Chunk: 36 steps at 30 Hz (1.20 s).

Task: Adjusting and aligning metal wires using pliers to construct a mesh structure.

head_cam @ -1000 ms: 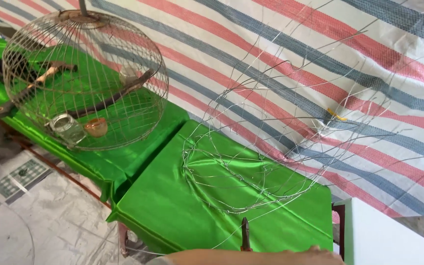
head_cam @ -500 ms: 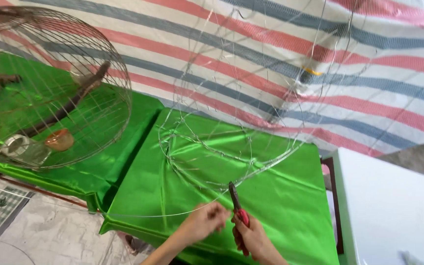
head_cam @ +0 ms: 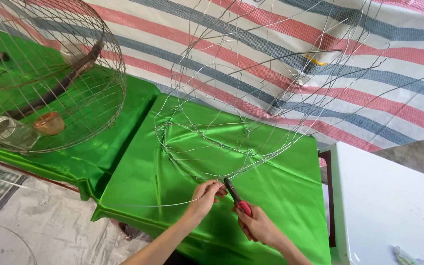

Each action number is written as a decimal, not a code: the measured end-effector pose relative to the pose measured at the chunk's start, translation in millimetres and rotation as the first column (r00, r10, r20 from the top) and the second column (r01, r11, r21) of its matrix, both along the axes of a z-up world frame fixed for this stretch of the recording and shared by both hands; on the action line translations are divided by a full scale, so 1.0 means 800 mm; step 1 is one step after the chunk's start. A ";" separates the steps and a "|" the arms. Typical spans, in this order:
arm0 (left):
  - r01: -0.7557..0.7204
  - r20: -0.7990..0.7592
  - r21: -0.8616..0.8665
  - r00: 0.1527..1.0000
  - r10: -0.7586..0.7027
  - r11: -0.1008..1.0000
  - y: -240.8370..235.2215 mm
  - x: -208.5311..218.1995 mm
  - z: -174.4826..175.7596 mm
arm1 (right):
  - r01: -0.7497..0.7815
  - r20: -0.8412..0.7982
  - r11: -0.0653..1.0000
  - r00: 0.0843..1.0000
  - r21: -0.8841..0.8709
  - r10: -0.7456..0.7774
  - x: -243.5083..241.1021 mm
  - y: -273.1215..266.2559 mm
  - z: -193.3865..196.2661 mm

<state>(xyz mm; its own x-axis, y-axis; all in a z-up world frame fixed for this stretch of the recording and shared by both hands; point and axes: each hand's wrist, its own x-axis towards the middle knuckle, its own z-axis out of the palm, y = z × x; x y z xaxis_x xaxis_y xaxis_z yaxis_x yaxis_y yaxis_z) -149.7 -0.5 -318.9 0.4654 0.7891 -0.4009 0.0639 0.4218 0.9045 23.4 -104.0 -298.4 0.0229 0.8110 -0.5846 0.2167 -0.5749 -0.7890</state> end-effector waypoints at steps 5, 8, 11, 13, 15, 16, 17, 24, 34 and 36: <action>-0.014 -0.008 -0.010 1.000 0.014 1.000 0.009 0.003 -0.020 | -0.014 -0.067 1.000 0.998 -0.013 0.013 0.017 0.012 -0.026; -0.023 -0.008 -0.042 1.000 0.023 0.999 0.005 0.007 -0.019 | -0.007 -0.037 0.999 0.999 -0.036 0.006 0.013 0.017 -0.023; 0.015 -0.048 -0.112 0.999 -0.020 0.994 -0.002 0.015 -0.003 | 0.000 0.017 0.999 1.000 -0.047 0.001 0.011 0.023 -0.032; 0.046 -0.078 -0.159 0.995 -0.059 0.986 -0.012 0.021 0.004 | -0.007 0.043 0.999 0.999 -0.041 0.009 0.010 0.022 -0.044; 0.121 -0.050 -0.275 0.989 -0.140 0.954 -0.020 0.033 0.009 | -0.125 0.104 0.992 0.987 -0.024 0.127 0.012 0.021 -0.055; 0.120 -0.049 -0.276 0.989 -0.138 0.954 -0.023 0.038 0.006 | -0.126 0.104 0.992 0.986 -0.025 0.128 0.010 0.022 -0.053; 0.177 -0.028 -0.248 0.981 -0.190 0.952 -0.027 0.044 0.004 | -0.132 0.127 0.990 0.983 -0.040 0.136 0.008 0.022 -0.051; 0.096 -0.032 -0.369 0.993 -0.116 0.924 -0.035 0.062 -0.002 | -0.137 0.117 0.989 0.985 0.048 0.130 0.007 0.018 -0.044; 0.038 -0.026 -0.417 0.998 -0.054 0.908 -0.037 0.074 0.021 | -0.119 0.105 0.993 0.988 0.024 0.116 0.003 0.030 -0.045; 0.030 -0.063 -0.454 0.996 -0.066 0.890 -0.036 0.074 0.024 | -0.150 0.115 0.987 0.983 0.055 0.143 0.004 0.031 -0.045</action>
